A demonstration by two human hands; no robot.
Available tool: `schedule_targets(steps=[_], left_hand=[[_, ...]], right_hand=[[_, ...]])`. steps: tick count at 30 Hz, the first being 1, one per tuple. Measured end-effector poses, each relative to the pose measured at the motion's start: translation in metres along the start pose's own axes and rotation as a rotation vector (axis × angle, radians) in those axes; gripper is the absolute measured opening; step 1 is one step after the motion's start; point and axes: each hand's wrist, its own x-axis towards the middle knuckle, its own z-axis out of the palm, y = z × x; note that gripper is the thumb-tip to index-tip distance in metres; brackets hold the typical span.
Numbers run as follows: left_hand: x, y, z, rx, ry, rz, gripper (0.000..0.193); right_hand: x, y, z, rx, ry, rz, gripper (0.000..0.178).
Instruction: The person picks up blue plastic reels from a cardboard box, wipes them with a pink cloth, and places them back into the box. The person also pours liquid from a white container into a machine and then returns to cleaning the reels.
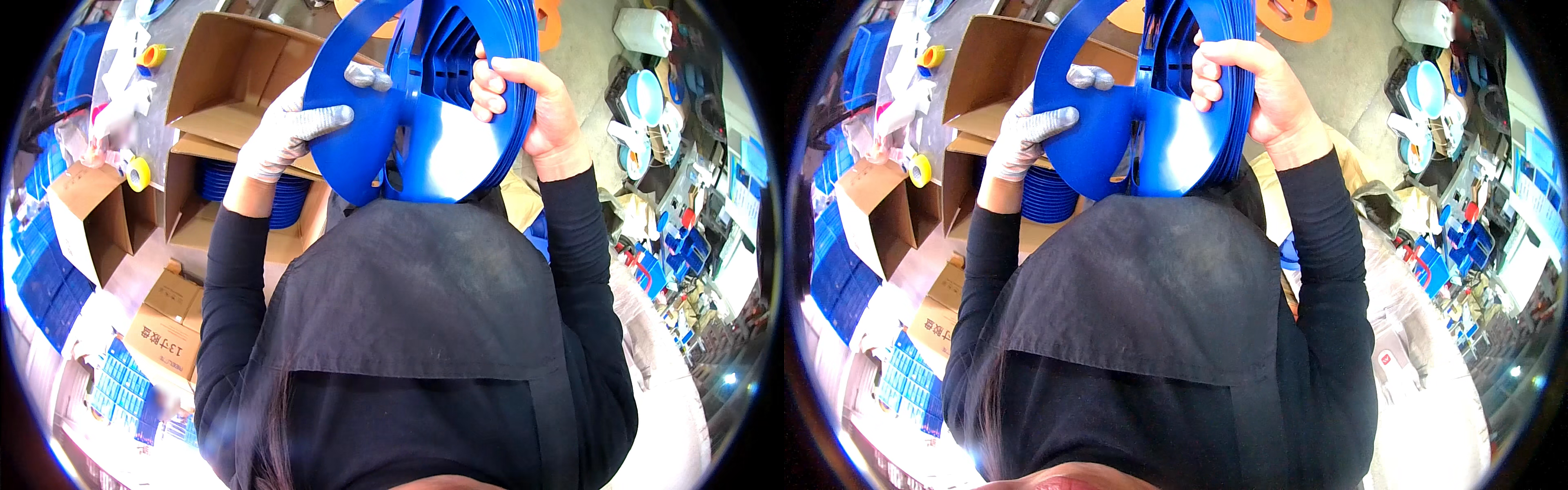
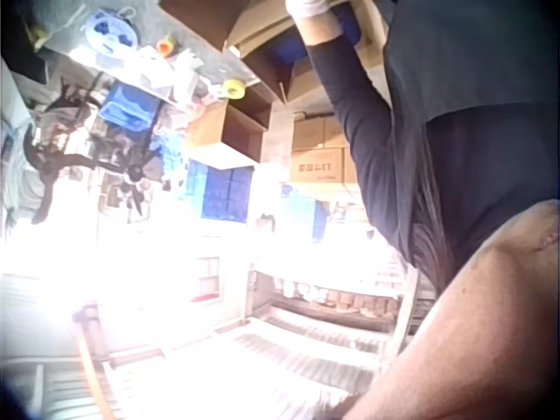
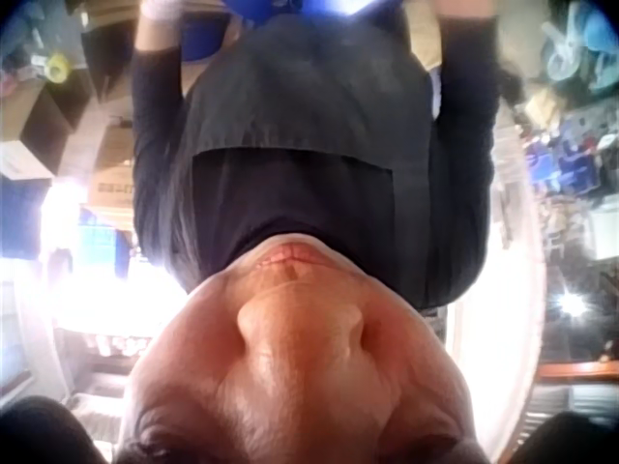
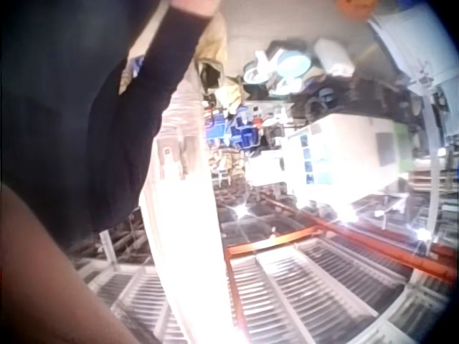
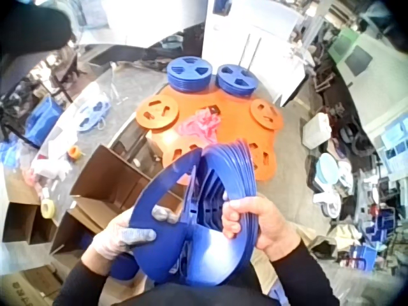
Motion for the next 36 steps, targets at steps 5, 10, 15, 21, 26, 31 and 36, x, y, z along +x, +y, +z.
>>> schedule_targets(steps=[5, 10, 15, 21, 26, 31, 36], left_hand=[[0.047, 0.030, -0.013, 0.554, -0.193, 0.115, 0.037], [0.064, -0.008, -0.098, 0.694, 0.132, 0.134, 0.040], [0.080, -0.024, -0.185, 0.112, 0.242, 0.140, 0.049], [0.091, -0.071, -0.148, -0.020, 0.229, 0.115, 0.045], [0.112, -0.136, -0.039, 0.006, -0.014, -0.042, 0.042], [0.131, -0.218, 0.092, 0.101, -0.209, -0.072, 0.041], [0.126, -0.308, 0.194, 0.184, -0.372, -0.139, 0.043]], right_hand=[[0.036, 0.024, 0.009, 0.072, 0.211, -0.019, 0.041], [0.080, 0.094, -0.011, 0.195, 0.468, -0.184, 0.037], [0.092, 0.169, -0.018, 0.338, 0.578, -0.345, 0.016], [0.000, 0.213, -0.019, 0.240, 0.858, -0.370, 0.015], [-0.101, 0.266, -0.009, 0.362, 1.032, -0.404, 0.022], [-0.177, 0.333, 0.012, 0.630, 1.280, -0.527, 0.024], [-0.221, 0.399, 0.027, 0.882, 1.467, -0.661, 0.022]])
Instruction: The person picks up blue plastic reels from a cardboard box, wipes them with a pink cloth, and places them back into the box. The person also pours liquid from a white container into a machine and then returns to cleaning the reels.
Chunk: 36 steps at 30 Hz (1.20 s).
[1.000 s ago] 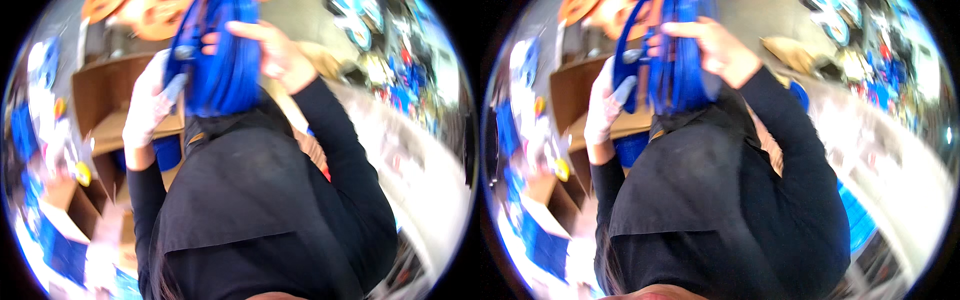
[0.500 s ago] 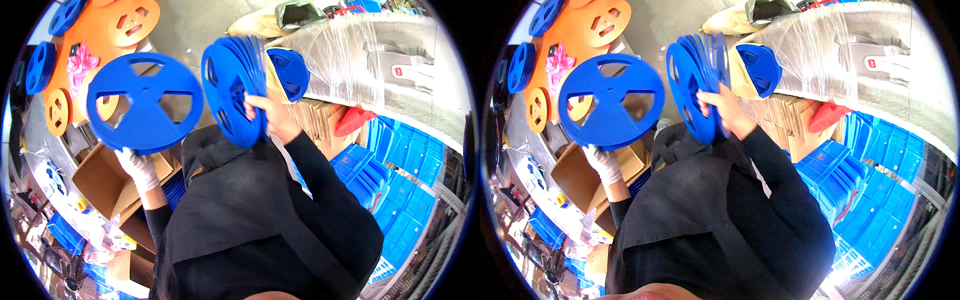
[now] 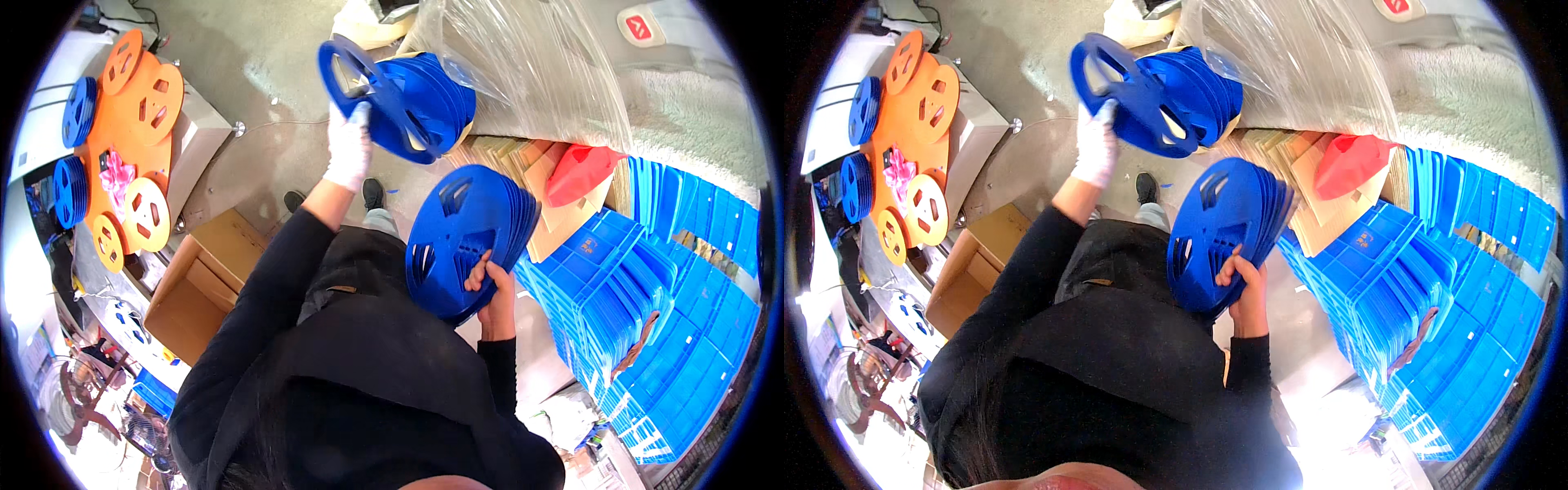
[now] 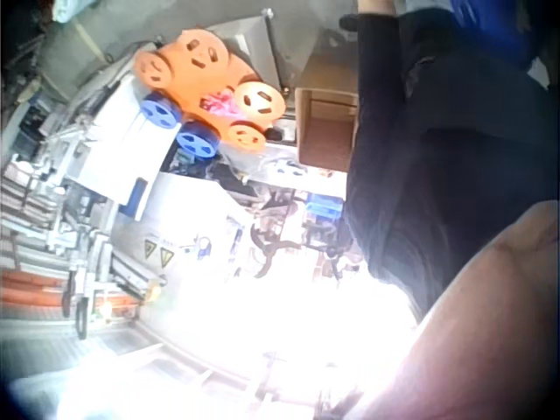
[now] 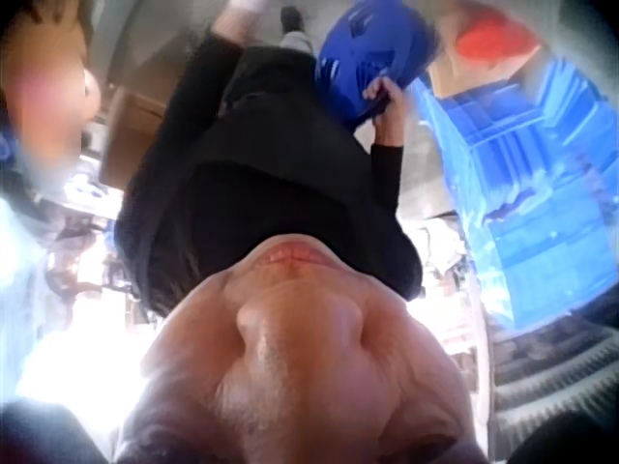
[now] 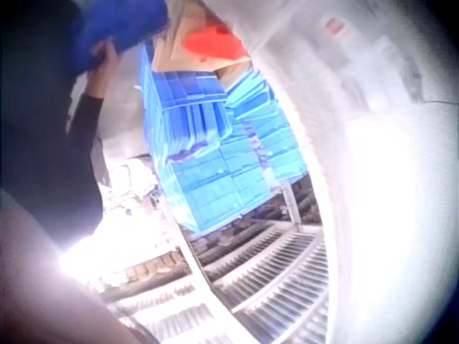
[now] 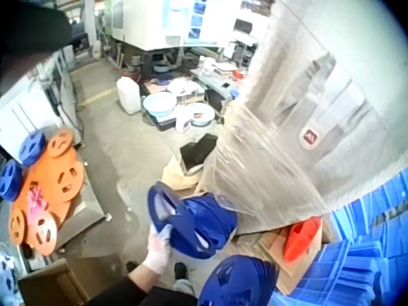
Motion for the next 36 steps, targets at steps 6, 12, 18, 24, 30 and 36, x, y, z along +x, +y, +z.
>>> schedule_targets(steps=[6, 12, 18, 24, 30, 36], left_hand=[[0.003, -0.092, 0.078, 0.295, -0.036, 0.140, 0.045], [-0.006, -0.070, 0.130, -0.039, 0.087, 0.102, 0.043], [-0.013, -0.181, 0.119, 0.098, -0.127, -0.089, 0.070], [0.003, -0.182, 0.141, 0.586, -0.072, -0.039, 0.109], [0.014, -0.134, 0.080, 0.569, -0.337, 0.015, 0.064], [-0.009, -0.131, -0.015, 0.513, -0.220, -0.172, 0.052]], right_hand=[[0.000, 0.004, -0.035, 0.079, 0.088, 0.025, 0.023], [0.006, 0.003, -0.043, 0.060, 0.081, 0.057, 0.029], [0.021, -0.005, -0.031, -0.036, 0.021, 0.092, 0.031], [0.023, -0.021, -0.023, -0.130, -0.056, 0.103, 0.032], [0.024, -0.049, -0.044, -0.058, -0.145, 0.088, 0.038], [-0.013, -0.104, -0.048, 0.098, -0.316, -0.040, 0.040]])
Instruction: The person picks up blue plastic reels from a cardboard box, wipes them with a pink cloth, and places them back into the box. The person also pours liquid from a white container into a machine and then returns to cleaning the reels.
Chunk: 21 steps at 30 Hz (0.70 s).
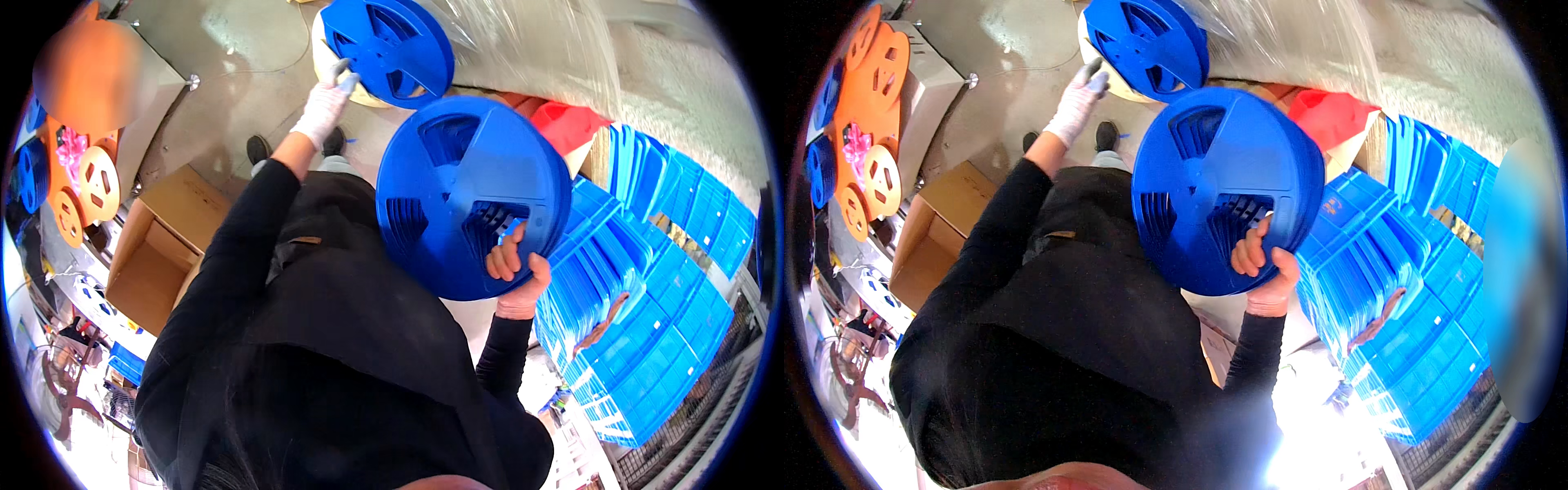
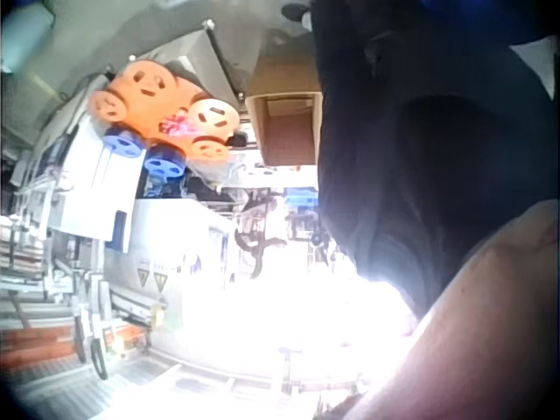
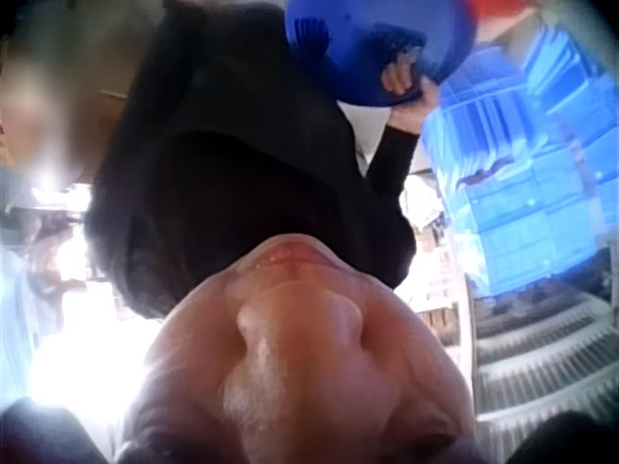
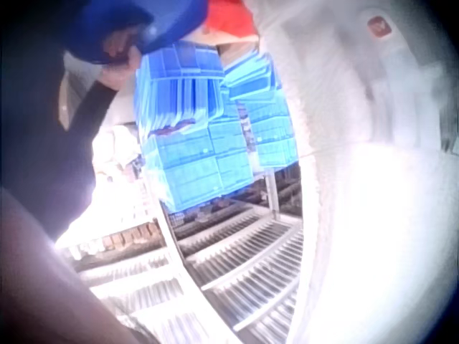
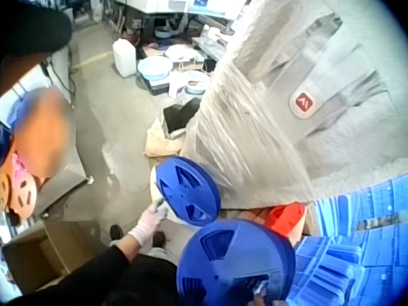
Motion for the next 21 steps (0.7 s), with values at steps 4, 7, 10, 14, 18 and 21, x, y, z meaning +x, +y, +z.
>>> schedule_targets(steps=[4, 7, 10, 14, 18, 21], left_hand=[[-0.050, 0.000, -0.054, -0.190, 0.035, -0.154, 0.048], [-0.086, -0.004, -0.090, -0.254, 0.119, -0.199, 0.047], [-0.126, -0.008, -0.121, -0.301, 0.161, -0.169, 0.047], [-0.200, -0.008, -0.151, -0.425, 0.255, -0.124, 0.044], [-0.285, -0.032, -0.196, -0.421, 0.412, -0.073, 0.042], [-0.369, -0.019, -0.129, -0.368, 0.605, 0.031, 0.040]], right_hand=[[-0.025, -0.019, -0.002, 0.080, -0.209, -0.134, 0.040], [-0.035, -0.018, 0.010, 0.183, -0.366, -0.234, 0.039], [-0.027, -0.010, 0.025, 0.294, -0.631, -0.254, 0.038], [-0.016, 0.008, 0.064, 0.301, -0.796, -0.163, 0.036], [-0.003, 0.050, 0.112, 0.296, -0.844, 0.007, 0.036], [-0.012, -0.003, 0.084, 0.285, -0.998, 0.156, 0.036]])
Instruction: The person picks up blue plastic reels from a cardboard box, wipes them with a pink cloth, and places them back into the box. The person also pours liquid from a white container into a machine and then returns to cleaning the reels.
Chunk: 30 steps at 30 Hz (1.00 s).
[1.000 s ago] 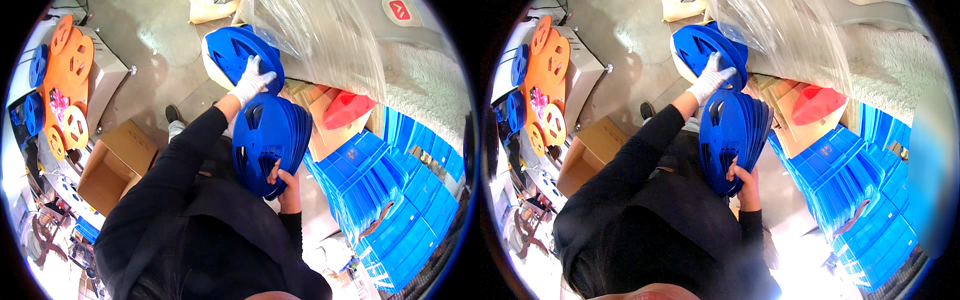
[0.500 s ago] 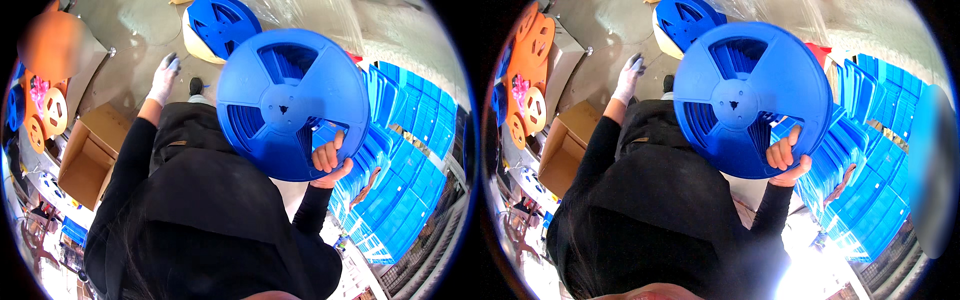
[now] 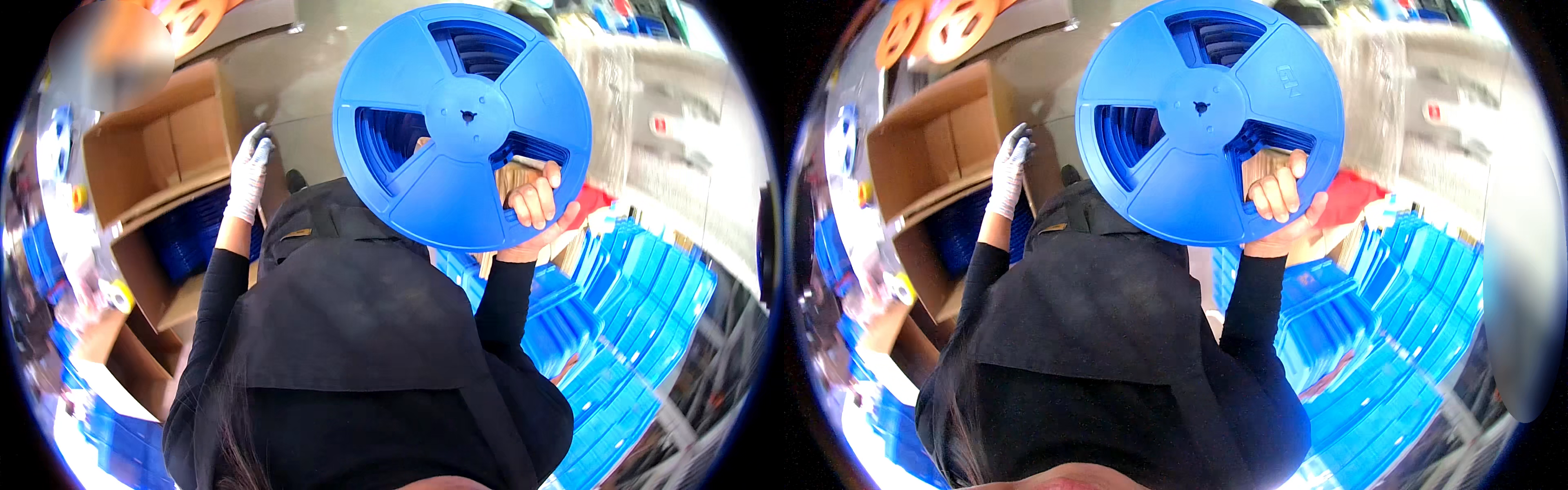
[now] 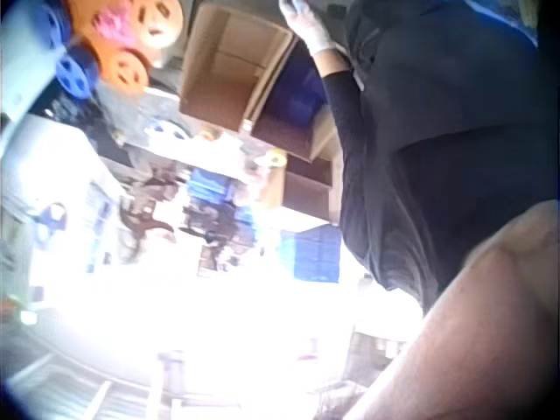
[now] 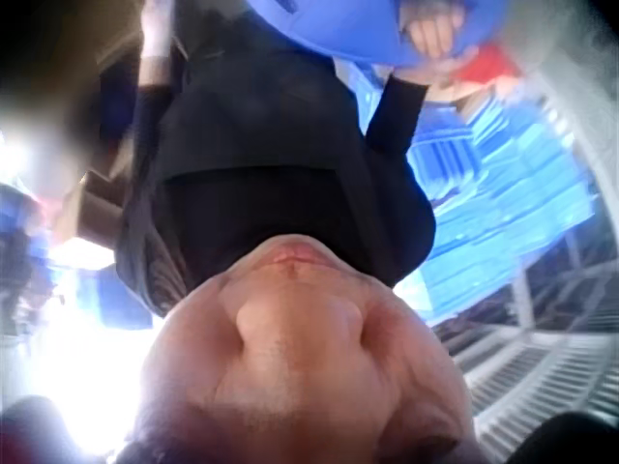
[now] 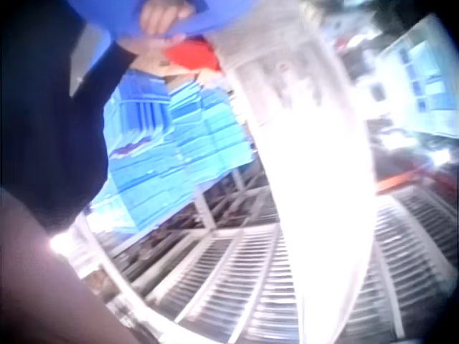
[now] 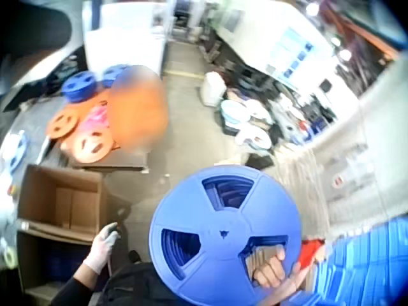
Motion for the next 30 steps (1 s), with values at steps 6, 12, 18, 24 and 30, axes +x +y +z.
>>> schedule_targets(steps=[6, 12, 18, 24, 30], left_hand=[[-0.117, 0.019, -0.006, -0.116, 0.316, 0.093, 0.037], [-0.187, 0.039, 0.036, 0.087, 0.646, 0.405, 0.033], [-0.192, 0.109, 0.090, 0.706, 0.882, 0.740, 0.039], [-0.164, 0.132, 0.111, 0.931, 0.891, 0.630, 0.050], [-0.139, 0.151, 0.152, 1.078, 0.741, 0.561, 0.058]], right_hand=[[0.010, -0.004, 0.005, 0.170, -0.027, 0.194, 0.036], [0.023, 0.000, 0.029, 0.190, -0.111, 0.415, 0.033], [0.038, -0.002, 0.033, 0.152, -0.256, 0.603, 0.033], [0.046, -0.001, 0.041, 0.141, -0.360, 0.682, 0.035], [0.050, -0.004, 0.032, 0.132, -0.377, 0.693, 0.036]])
